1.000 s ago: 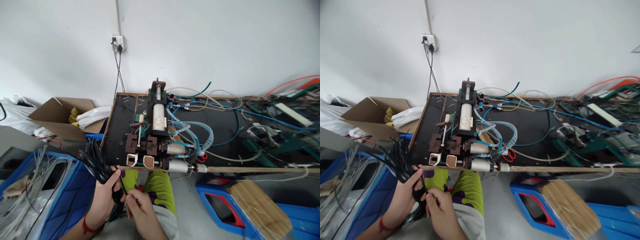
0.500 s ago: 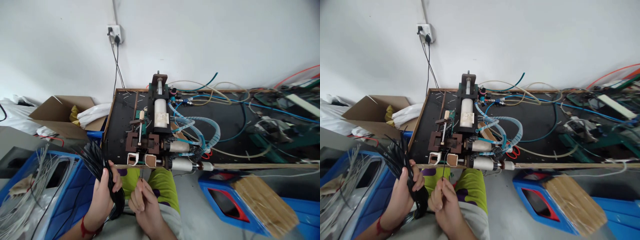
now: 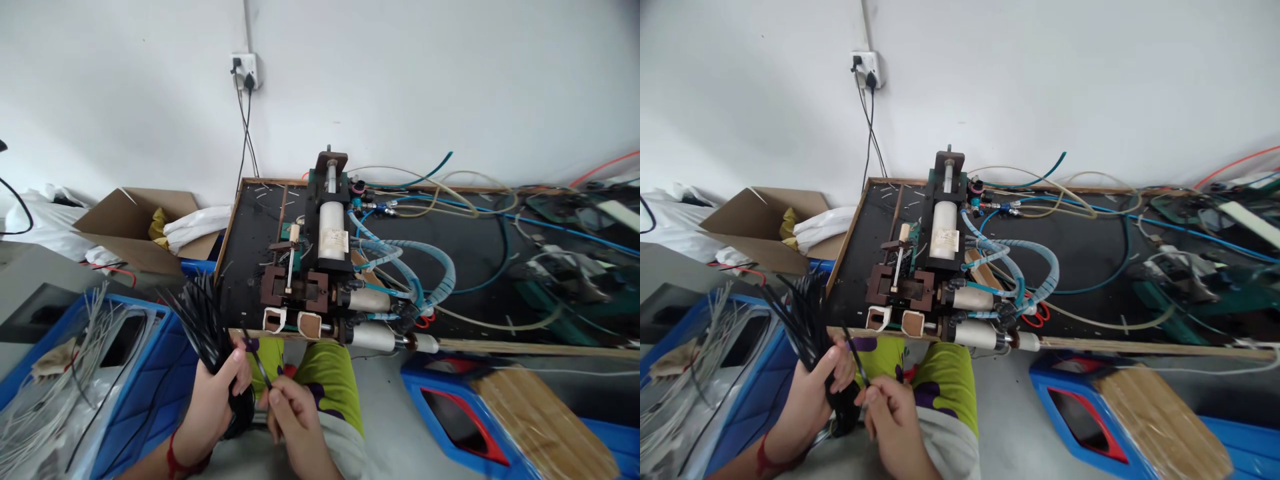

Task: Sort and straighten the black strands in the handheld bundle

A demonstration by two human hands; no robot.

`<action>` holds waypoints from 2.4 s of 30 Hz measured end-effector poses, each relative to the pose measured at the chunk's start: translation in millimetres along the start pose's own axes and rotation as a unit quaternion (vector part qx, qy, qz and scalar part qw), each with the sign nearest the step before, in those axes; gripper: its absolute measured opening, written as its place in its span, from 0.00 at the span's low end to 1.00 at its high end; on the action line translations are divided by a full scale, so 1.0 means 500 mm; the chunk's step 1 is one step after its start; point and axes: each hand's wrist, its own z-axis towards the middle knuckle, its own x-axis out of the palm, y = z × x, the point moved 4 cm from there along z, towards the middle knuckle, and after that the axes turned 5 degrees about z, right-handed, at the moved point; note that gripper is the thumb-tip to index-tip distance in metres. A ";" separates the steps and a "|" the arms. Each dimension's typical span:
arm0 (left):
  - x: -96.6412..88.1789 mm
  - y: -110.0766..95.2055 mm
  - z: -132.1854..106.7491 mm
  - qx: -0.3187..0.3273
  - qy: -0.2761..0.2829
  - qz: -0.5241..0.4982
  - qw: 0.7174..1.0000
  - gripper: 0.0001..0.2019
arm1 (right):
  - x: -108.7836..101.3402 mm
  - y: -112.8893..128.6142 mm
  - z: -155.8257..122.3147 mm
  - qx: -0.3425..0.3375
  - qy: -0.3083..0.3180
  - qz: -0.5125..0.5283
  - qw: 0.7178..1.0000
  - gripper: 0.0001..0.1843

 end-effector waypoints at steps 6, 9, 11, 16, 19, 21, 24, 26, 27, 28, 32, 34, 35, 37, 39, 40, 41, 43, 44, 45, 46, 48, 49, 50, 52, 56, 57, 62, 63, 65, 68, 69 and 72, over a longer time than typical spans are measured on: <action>-0.006 0.004 0.003 -0.047 -0.035 -0.005 0.998 0.16 | 0.004 0.012 -0.013 -0.068 0.043 -0.221 0.972 0.21; -0.007 0.003 0.007 -0.077 -0.030 -0.030 0.996 0.17 | 0.008 0.024 -0.010 -0.086 0.047 -0.247 0.964 0.19; -0.007 -0.001 0.009 -0.087 -0.029 -0.041 0.995 0.19 | 0.009 0.030 -0.005 -0.092 0.046 -0.264 0.959 0.19; -0.008 -0.010 0.009 -0.083 -0.067 -0.048 0.993 0.21 | 0.003 0.026 0.002 -0.060 0.044 -0.273 0.959 0.24; -0.006 -0.012 0.009 -0.059 -0.070 -0.048 0.995 0.18 | 0.002 0.012 -0.003 -0.020 0.052 -0.157 0.986 0.28; 0.000 -0.014 0.009 -0.034 -0.040 -0.056 0.997 0.14 | 0.001 0.004 -0.006 -0.004 0.037 -0.017 0.999 0.28; 0.007 -0.020 0.009 -0.002 -0.001 -0.073 0.997 0.15 | 0.002 0.000 -0.007 0.005 0.005 0.198 0.980 0.25; 0.007 -0.022 0.010 0.001 -0.002 -0.086 0.996 0.17 | 0.004 0.002 -0.003 0.012 -0.001 0.286 0.958 0.24; 0.007 -0.021 0.010 -0.003 -0.001 -0.094 0.996 0.18 | 0.005 0.003 -0.001 0.017 0.000 0.313 0.950 0.23; 0.007 -0.020 0.010 -0.012 0.002 -0.103 0.995 0.18 | 0.006 0.004 0.001 0.020 0.001 0.332 0.943 0.23; 0.006 -0.014 0.010 -0.034 0.009 -0.112 0.993 0.17 | 0.009 0.007 0.012 0.018 0.014 0.389 0.921 0.20; 0.004 -0.013 0.010 -0.032 0.002 -0.099 0.995 0.15 | 0.012 0.005 0.017 0.011 0.018 0.404 0.915 0.19; 0.003 -0.013 0.010 -0.031 -0.002 -0.091 0.995 0.14 | 0.013 0.004 0.019 0.006 0.018 0.407 0.913 0.19; 0.003 -0.014 0.009 -0.026 -0.003 -0.074 0.997 0.12 | 0.018 -0.003 0.021 0.001 0.021 0.396 0.918 0.18; 0.002 -0.015 0.007 -0.017 -0.004 -0.055 0.998 0.12 | 0.023 -0.012 0.019 0.000 0.025 0.345 0.938 0.20; 0.001 -0.014 0.005 -0.012 -0.004 -0.044 0.999 0.12 | 0.026 -0.016 0.017 0.003 0.030 0.298 0.954 0.22; 0.000 -0.013 0.003 -0.008 -0.007 -0.032 0.999 0.13 | 0.030 -0.020 0.014 0.009 0.039 0.239 0.970 0.23; -0.006 -0.008 0.000 -0.004 -0.026 0.001 1.000 0.13 | 0.036 -0.025 0.010 0.026 0.060 0.109 0.992 0.27; -0.008 -0.006 0.000 -0.001 -0.037 0.021 0.999 0.13 | 0.038 -0.025 0.008 0.033 0.071 0.054 0.995 0.28; -0.010 -0.005 0.000 0.001 -0.048 0.040 0.998 0.13 | 0.040 -0.024 0.006 0.038 0.081 0.011 0.996 0.29; -0.011 -0.004 0.000 0.004 -0.057 0.056 0.997 0.12 | 0.041 -0.021 0.005 0.039 0.088 -0.019 0.995 0.30; -0.011 -0.005 0.004 0.012 -0.068 0.073 0.995 0.12 | 0.042 -0.015 0.004 0.038 0.096 -0.048 0.993 0.30; -0.011 -0.005 0.006 0.014 -0.074 0.075 0.994 0.11 | 0.041 -0.014 0.003 0.041 0.101 -0.053 0.993 0.30; -0.011 -0.005 0.008 0.016 -0.082 0.075 0.994 0.12 | 0.040 -0.013 0.003 0.045 0.106 -0.054 0.992 0.29; -0.012 -0.005 0.010 0.020 -0.097 0.071 0.993 0.13 | 0.037 -0.014 0.001 0.057 0.123 -0.040 0.990 0.28; -0.009 -0.001 0.009 0.014 -0.094 0.047 0.994 0.14 | 0.030 -0.016 -0.003 0.072 0.145 0.020 0.987 0.26; -0.008 -0.001 0.009 0.006 -0.096 0.041 0.995 0.14 | 0.028 -0.016 -0.004 0.075 0.146 0.027 0.986 0.27; -0.004 -0.012 0.011 -0.007 -0.112 0.018 0.993 0.17 | 0.019 -0.022 -0.010 0.087 0.140 0.028 0.986 0.28; -0.002 -0.014 0.011 -0.005 -0.110 0.016 0.994 0.16 | 0.016 -0.024 -0.010 0.088 0.137 0.029 0.986 0.28; 0.000 -0.016 0.012 -0.004 -0.096 0.008 0.995 0.16 | 0.013 -0.027 -0.009 0.084 0.133 0.039 0.987 0.27; 0.004 -0.018 0.013 0.007 -0.056 -0.028 0.998 0.17 | 0.012 -0.022 -0.003 0.045 0.117 0.104 0.987 0.24; 0.004 -0.019 0.013 0.010 -0.042 -0.045 0.998 0.15 | 0.013 -0.018 0.000 0.029 0.108 0.144 0.983 0.23; 0.003 -0.020 0.014 0.000 -0.009 -0.098 0.995 0.15 | 0.018 -0.001 0.008 0.004 0.089 0.285 0.954 0.18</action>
